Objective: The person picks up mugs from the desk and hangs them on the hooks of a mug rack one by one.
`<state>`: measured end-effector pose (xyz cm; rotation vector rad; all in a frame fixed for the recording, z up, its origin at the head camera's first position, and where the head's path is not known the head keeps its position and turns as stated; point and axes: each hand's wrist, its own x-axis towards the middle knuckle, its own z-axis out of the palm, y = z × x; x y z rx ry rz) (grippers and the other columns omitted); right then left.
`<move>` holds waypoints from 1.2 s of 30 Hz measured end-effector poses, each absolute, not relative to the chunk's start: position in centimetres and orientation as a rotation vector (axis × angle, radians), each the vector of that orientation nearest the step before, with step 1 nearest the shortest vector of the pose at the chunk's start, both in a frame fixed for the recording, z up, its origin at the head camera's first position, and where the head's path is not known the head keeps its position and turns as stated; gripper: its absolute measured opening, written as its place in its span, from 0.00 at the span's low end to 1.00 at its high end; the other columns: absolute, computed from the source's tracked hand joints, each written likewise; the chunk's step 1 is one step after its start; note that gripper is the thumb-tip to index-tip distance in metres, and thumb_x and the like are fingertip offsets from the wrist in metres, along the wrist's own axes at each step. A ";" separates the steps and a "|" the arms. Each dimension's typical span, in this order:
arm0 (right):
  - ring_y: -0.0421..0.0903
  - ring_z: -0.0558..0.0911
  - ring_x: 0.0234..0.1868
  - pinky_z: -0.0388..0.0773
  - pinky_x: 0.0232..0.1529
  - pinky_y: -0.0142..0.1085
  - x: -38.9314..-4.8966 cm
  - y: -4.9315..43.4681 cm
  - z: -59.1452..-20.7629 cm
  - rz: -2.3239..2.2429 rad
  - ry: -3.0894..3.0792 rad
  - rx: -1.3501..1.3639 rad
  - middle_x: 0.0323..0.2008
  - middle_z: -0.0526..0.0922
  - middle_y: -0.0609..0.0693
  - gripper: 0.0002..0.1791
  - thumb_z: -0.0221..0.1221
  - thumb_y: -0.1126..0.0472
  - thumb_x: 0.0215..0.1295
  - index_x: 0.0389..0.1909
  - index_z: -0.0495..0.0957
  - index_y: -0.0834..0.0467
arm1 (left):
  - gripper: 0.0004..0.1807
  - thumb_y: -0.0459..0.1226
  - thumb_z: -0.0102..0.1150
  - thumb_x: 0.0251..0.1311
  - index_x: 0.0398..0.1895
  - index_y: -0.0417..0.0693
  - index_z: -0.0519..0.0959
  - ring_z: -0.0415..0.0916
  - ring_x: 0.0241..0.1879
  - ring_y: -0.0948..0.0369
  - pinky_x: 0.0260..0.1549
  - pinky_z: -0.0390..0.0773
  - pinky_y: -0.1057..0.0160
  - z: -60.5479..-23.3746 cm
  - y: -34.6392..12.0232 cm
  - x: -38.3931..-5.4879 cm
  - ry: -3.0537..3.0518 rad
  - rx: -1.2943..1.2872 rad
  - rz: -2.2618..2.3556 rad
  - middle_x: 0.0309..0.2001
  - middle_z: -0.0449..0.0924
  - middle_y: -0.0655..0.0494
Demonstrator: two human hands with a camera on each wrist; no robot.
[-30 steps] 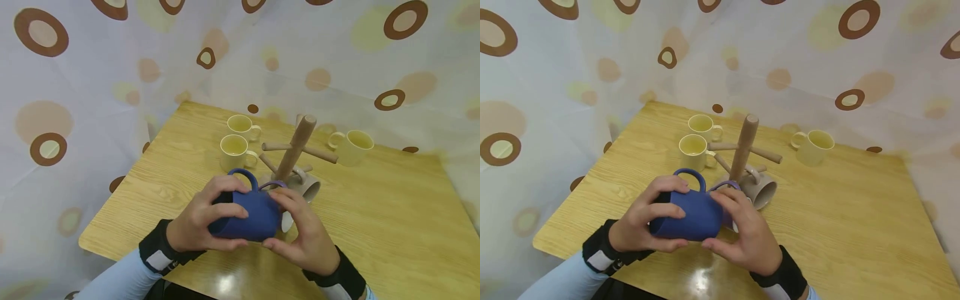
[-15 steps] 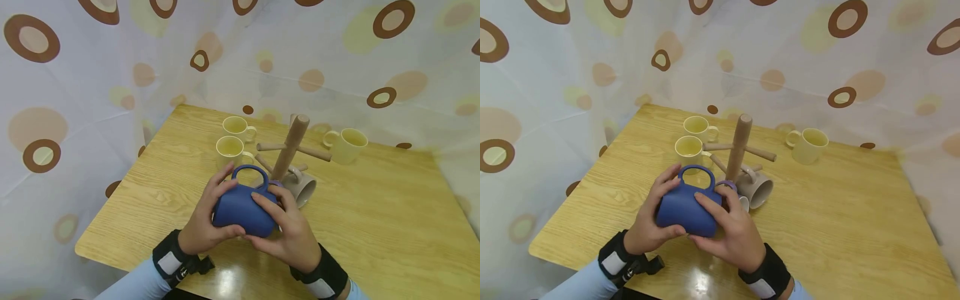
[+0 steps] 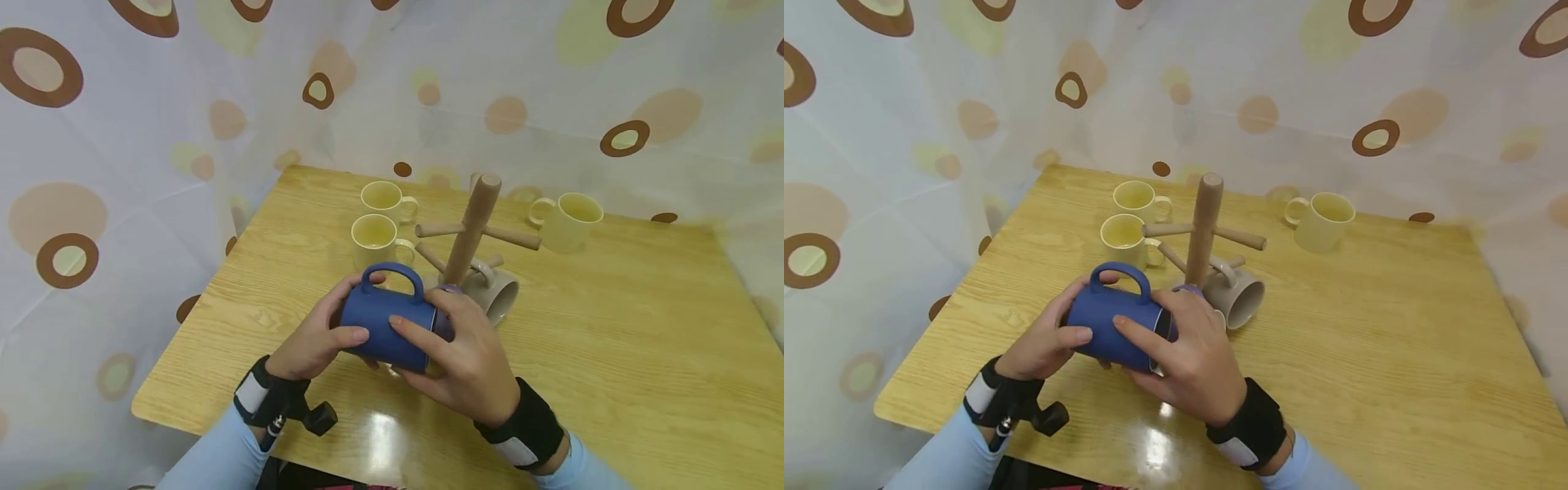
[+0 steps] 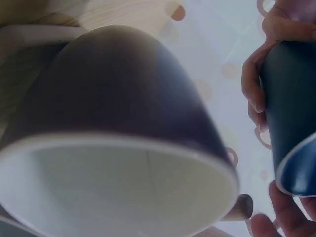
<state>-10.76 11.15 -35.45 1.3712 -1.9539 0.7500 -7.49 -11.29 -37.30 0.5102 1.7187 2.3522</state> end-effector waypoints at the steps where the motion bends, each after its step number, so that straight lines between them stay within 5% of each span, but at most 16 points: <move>1: 0.60 0.74 0.50 0.78 0.43 0.60 -10.8 11.1 -35.3 0.761 -1.966 1.381 0.51 0.74 0.68 0.38 0.74 0.49 0.36 0.55 0.76 0.50 | 0.37 0.41 0.59 0.56 0.68 0.45 0.55 0.67 0.53 0.44 0.33 0.83 0.55 -37.1 -11.5 -7.6 1.733 0.515 2.344 0.62 0.59 0.38; 9: 0.59 0.70 0.57 0.79 0.42 0.55 -10.8 11.1 -35.0 0.890 -2.069 1.348 0.58 0.69 0.68 0.29 0.67 0.53 0.53 0.57 0.75 0.58 | 0.34 0.34 0.64 0.50 0.62 0.44 0.62 0.68 0.50 0.45 0.22 0.83 0.57 -36.7 -12.3 -7.6 2.142 0.364 2.391 0.58 0.66 0.40; 14: 0.57 0.70 0.57 0.75 0.46 0.48 -11.1 12.7 -35.0 0.987 -2.073 1.219 0.55 0.72 0.67 0.24 0.57 0.48 0.63 0.52 0.77 0.61 | 0.34 0.35 0.68 0.48 0.60 0.51 0.66 0.68 0.50 0.50 0.29 0.83 0.53 -37.1 -12.1 -8.5 2.573 0.214 2.247 0.58 0.66 0.46; 19: 0.58 0.70 0.56 0.67 0.57 0.33 -11.2 14.1 -35.2 1.045 -2.049 1.148 0.54 0.72 0.67 0.24 0.57 0.48 0.64 0.50 0.78 0.64 | 0.33 0.45 0.72 0.44 0.57 0.57 0.71 0.64 0.52 0.58 0.45 0.75 0.49 -37.6 -11.3 -10.6 3.016 0.218 1.868 0.55 0.68 0.52; 30: 0.59 0.71 0.52 0.65 0.56 0.30 -10.1 15.6 -35.7 1.061 -1.993 1.095 0.49 0.74 0.70 0.22 0.56 0.49 0.64 0.42 0.80 0.65 | 0.34 0.51 0.72 0.40 0.54 0.52 0.74 0.66 0.45 0.56 0.36 0.79 0.54 -39.2 -8.9 -14.4 3.304 0.273 1.452 0.45 0.69 0.49; 36: 0.59 0.72 0.51 0.66 0.55 0.29 -10.0 16.4 -35.2 1.071 -1.986 1.077 0.48 0.74 0.70 0.21 0.56 0.49 0.65 0.40 0.80 0.67 | 0.34 0.54 0.72 0.41 0.53 0.52 0.74 0.67 0.46 0.58 0.39 0.80 0.53 -39.7 -7.6 -15.5 3.322 0.450 1.404 0.48 0.69 0.48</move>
